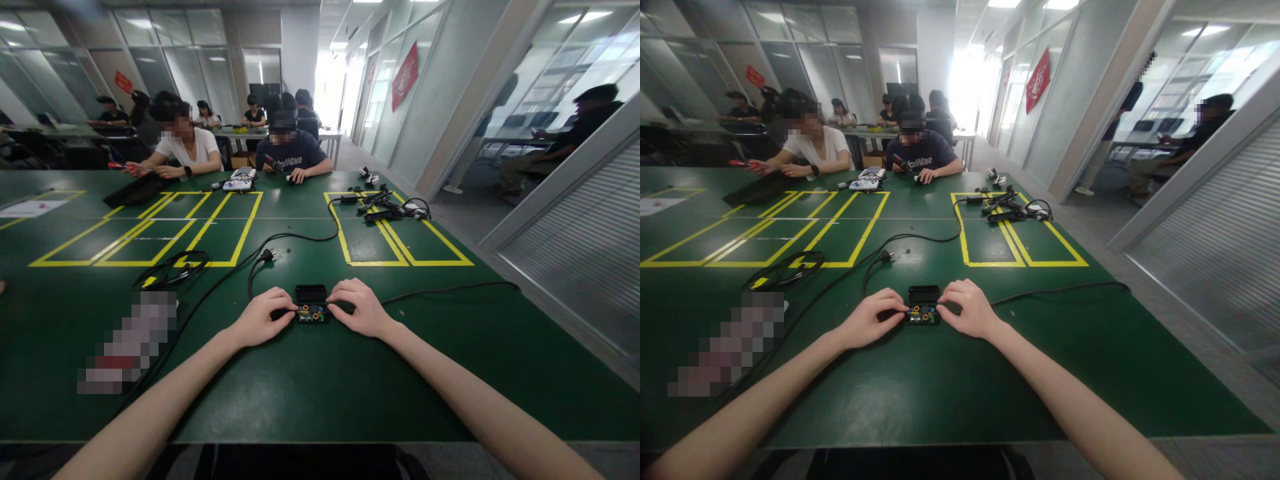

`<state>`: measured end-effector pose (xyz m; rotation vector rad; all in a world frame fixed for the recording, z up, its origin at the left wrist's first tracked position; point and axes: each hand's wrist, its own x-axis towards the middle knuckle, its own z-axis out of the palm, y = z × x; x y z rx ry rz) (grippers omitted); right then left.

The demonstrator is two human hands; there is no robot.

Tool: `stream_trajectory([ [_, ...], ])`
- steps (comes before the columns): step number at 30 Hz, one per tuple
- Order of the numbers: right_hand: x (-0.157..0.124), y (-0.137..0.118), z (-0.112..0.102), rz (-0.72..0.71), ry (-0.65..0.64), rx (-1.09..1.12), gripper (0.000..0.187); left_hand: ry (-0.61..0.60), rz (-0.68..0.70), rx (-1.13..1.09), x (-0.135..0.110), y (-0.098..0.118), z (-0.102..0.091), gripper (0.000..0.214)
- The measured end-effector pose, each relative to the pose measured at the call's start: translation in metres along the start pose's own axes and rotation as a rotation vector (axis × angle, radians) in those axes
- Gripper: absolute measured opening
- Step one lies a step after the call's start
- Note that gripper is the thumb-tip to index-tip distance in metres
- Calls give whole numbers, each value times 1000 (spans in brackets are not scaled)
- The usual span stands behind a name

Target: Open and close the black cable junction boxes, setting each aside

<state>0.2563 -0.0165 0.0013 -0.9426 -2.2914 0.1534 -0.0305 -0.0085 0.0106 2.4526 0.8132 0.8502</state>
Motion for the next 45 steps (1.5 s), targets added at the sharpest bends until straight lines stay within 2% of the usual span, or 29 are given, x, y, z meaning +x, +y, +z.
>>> stream_trajectory([
  [2,1,1,8,129,28,-48,28,31,-25,30,1,1,1,17],
  [4,2,2,15,207,-6,-81,39,47,-55,84,1,1,2,28],
  [8,3,3,20,270,-47,22,27,-49,-94,180,3,0,5,78],
  [11,5,2,16,356,-28,205,22,-98,-113,181,3,0,5,88],
  [15,6,-2,12,411,-48,458,19,-94,-106,123,2,1,5,86],
  [18,7,-3,13,402,2,568,17,-96,-93,105,1,1,4,85],
  [24,5,-1,16,456,46,669,19,-76,-91,54,0,1,3,83],
  [31,2,0,10,469,3,752,23,-65,-77,-71,-1,2,4,73],
  [34,2,-2,4,417,-32,745,21,-58,-73,-100,-1,3,4,66],
  [37,3,-6,-4,267,-82,665,18,-52,-62,-117,1,5,4,49],
  [41,4,-11,-8,100,-78,539,11,-58,-54,-116,2,9,5,26],
  [45,2,-14,-4,59,-105,455,23,-69,-41,-85,1,9,6,26],
])
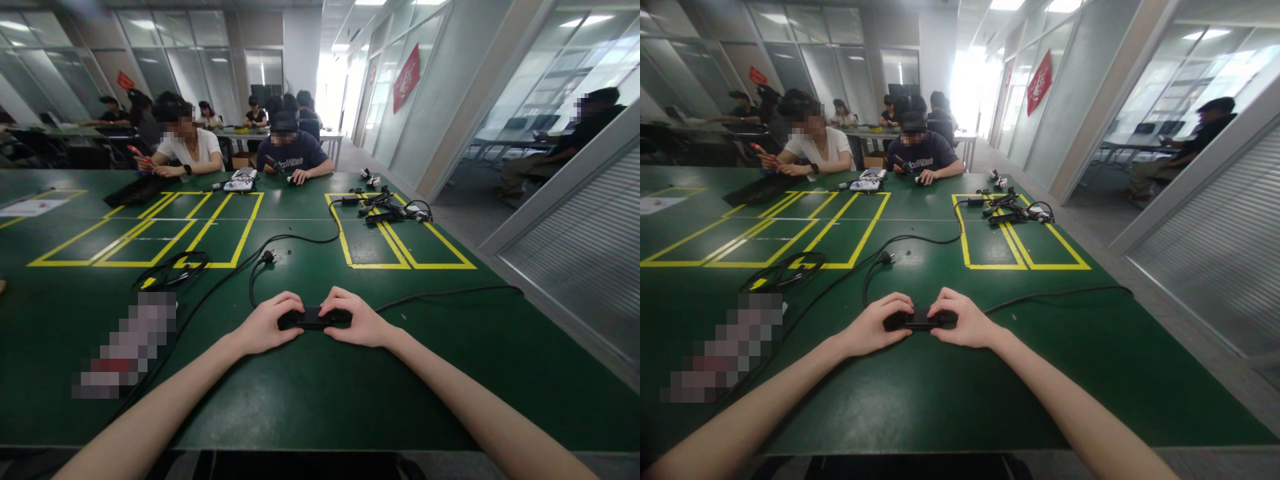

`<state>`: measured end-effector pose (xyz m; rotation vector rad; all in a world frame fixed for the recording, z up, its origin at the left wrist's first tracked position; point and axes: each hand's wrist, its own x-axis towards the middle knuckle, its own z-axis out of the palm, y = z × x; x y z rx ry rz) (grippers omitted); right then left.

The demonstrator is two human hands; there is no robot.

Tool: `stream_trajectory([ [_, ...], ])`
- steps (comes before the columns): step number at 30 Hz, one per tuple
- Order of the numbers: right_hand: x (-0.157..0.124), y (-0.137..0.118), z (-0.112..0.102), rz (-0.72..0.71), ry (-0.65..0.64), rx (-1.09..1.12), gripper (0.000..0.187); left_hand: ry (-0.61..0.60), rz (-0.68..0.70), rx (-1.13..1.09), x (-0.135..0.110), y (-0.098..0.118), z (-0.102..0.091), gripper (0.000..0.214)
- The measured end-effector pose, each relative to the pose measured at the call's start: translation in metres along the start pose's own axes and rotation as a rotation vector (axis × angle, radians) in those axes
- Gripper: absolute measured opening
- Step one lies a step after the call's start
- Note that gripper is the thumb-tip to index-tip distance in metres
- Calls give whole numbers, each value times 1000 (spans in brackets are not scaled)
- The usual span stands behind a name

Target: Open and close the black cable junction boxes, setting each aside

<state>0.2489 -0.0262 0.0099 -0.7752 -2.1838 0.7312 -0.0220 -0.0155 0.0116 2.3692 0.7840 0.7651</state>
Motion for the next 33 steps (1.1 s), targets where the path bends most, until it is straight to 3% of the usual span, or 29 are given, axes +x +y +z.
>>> stream_trajectory([
  [5,-1,-2,7,-38,-52,-205,45,-10,45,96,-1,-2,1,27],
  [9,-1,-4,11,-124,-101,-378,40,29,90,130,0,0,1,22],
  [12,-1,-4,11,-151,-150,-434,38,-14,44,193,0,2,1,33],
  [14,-1,-5,11,-132,-175,-448,36,-42,34,271,1,2,3,41],
  [17,0,-6,9,-83,-221,-431,39,-60,18,344,0,1,7,18],
  [20,0,-7,10,-51,-267,-410,49,-91,37,373,-1,1,9,11],
  [24,0,-5,13,-2,-259,-423,33,-85,42,351,-1,4,8,15],
  [33,0,-8,11,29,-259,-415,33,-141,43,317,1,9,5,24],
])
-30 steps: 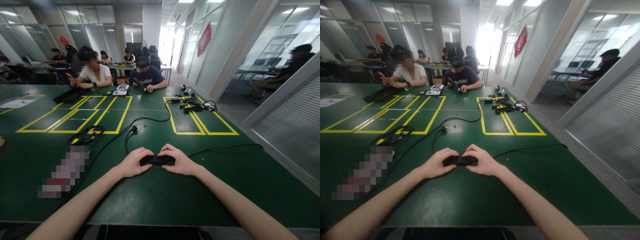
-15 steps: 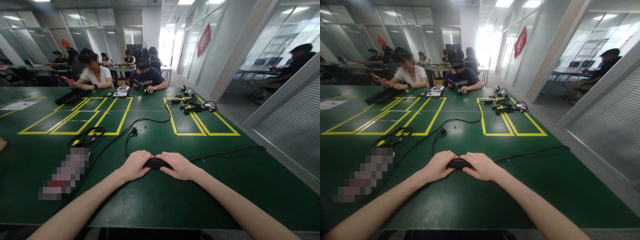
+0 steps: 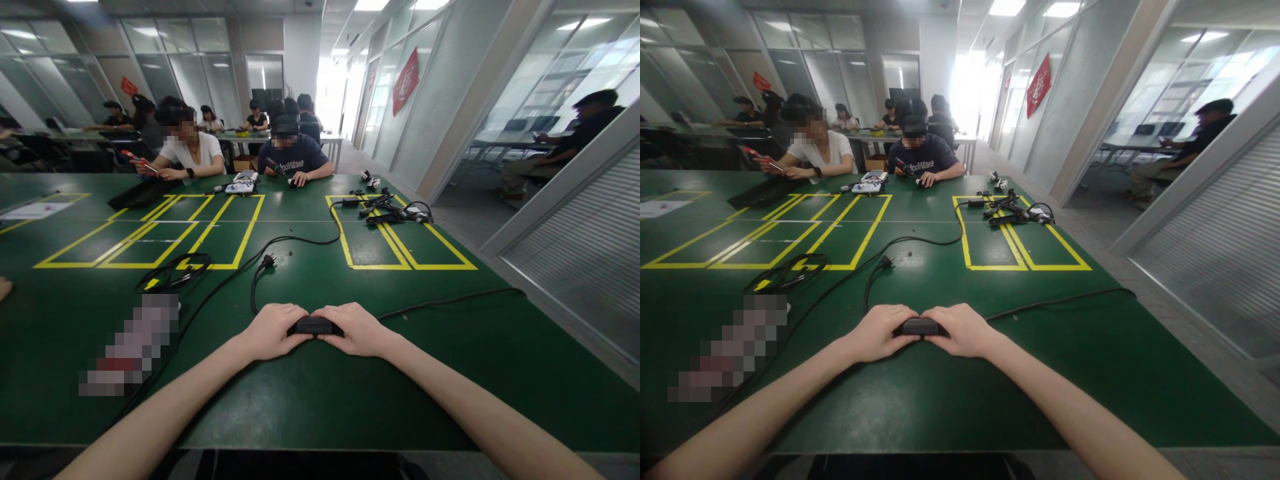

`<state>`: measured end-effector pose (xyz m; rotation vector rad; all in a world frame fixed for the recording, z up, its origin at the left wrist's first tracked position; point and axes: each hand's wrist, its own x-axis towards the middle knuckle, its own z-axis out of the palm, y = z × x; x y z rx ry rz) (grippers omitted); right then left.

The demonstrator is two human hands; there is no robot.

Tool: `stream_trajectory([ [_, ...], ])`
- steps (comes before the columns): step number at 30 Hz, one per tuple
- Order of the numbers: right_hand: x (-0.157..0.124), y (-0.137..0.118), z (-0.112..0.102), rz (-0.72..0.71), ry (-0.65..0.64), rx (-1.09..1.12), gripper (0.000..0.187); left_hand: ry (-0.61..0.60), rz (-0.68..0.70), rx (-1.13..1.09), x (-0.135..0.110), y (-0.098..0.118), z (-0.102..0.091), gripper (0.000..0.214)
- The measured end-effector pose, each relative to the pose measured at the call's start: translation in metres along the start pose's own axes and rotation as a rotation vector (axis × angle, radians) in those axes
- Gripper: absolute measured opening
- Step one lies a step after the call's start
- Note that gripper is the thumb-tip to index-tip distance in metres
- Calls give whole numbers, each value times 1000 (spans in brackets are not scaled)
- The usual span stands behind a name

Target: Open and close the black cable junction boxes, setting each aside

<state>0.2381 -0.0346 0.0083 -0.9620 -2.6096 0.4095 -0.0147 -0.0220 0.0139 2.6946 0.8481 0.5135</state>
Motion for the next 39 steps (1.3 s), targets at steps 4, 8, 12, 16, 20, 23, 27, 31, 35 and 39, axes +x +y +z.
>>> stream_trajectory([
  [4,1,-2,-2,-47,12,-22,33,3,10,40,-1,1,0,24],
  [8,1,-3,-2,-34,18,-55,30,14,17,66,-1,1,0,30],
  [12,0,-2,-2,-56,23,-58,35,-31,18,73,-2,0,-1,34],
  [16,0,-1,-2,-85,12,-76,36,-44,44,91,-2,0,-2,34],
  [20,0,1,-3,-84,1,-122,35,-21,53,122,-3,-3,-1,38],
  [23,0,2,-2,-83,20,-130,34,-12,40,120,-3,-7,-1,38],
  [27,2,5,0,-95,47,-133,39,-8,46,152,-4,-11,0,40],
  [31,3,7,1,-114,40,-187,38,49,63,175,-4,-12,-1,42],
  [35,3,7,1,-116,40,-226,38,126,115,213,-3,-13,1,40],
  [39,4,8,1,-148,75,-290,42,112,137,220,-2,-14,2,38],
])
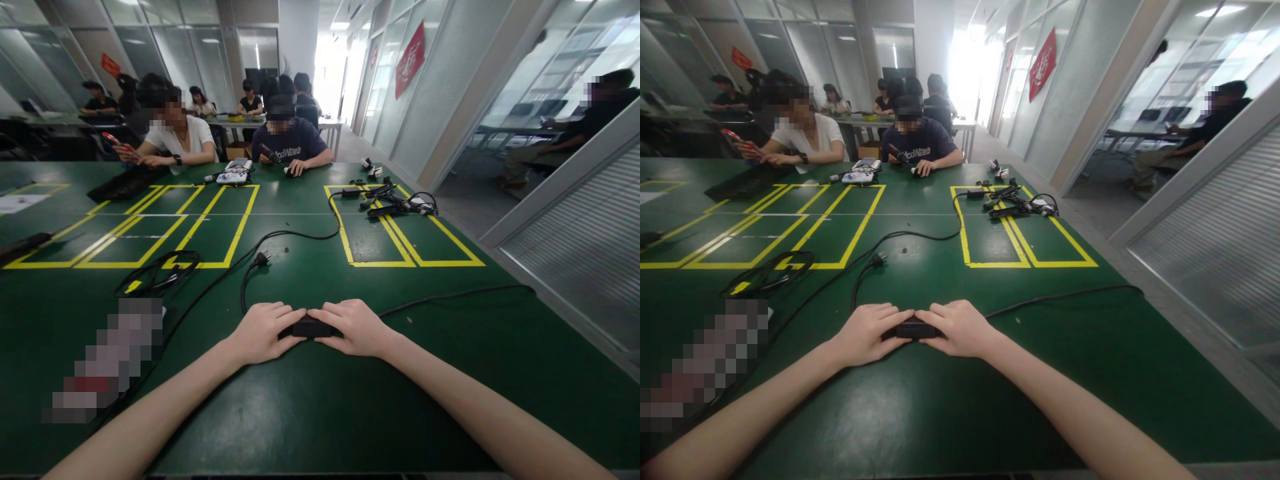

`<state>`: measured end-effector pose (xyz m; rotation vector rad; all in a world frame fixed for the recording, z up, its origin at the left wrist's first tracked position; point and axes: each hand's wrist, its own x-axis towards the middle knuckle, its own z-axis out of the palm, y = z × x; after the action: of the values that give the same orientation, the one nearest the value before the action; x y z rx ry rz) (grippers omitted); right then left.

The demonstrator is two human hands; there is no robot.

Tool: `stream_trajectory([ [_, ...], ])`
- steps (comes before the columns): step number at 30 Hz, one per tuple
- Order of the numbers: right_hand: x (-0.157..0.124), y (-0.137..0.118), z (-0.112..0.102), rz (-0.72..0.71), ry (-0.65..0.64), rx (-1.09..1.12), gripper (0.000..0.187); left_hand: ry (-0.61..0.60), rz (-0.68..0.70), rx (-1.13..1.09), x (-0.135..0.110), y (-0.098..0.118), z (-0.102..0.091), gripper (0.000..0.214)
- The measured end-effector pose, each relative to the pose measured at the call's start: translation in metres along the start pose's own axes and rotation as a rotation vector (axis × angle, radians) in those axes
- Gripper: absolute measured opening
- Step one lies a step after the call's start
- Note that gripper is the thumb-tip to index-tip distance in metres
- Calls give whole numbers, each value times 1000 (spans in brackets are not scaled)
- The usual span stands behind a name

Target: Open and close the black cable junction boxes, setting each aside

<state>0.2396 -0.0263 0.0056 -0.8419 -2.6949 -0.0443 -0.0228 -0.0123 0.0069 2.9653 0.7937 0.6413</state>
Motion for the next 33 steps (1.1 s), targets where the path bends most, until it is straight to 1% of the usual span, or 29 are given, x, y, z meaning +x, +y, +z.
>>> stream_trajectory([
  [4,0,2,-2,-44,0,-83,42,3,-5,-10,1,1,-1,37],
  [9,1,1,-4,-52,-10,-118,39,3,-74,-40,1,1,-2,39],
  [14,0,-1,-5,-38,-36,-135,38,-46,-154,-87,1,3,-6,52],
  [16,0,-1,-5,-34,-40,-134,40,-59,-177,-107,2,5,-6,53],
  [19,-1,-1,-4,-28,-32,-129,41,-64,-145,-109,3,7,-5,49],
  [22,-1,0,-3,-26,-19,-130,39,-55,-87,-101,4,7,-4,47],
  [24,-1,0,-3,-23,0,-119,38,-47,-74,-90,5,6,-4,45],
  [26,-2,0,-3,-17,30,-105,37,-22,-69,-72,5,6,-4,44],
  [30,-2,0,-2,-5,69,-95,37,68,-33,-53,4,5,-4,38],
  [33,-2,0,-1,-15,81,-73,37,82,1,-38,4,4,-3,34],
])
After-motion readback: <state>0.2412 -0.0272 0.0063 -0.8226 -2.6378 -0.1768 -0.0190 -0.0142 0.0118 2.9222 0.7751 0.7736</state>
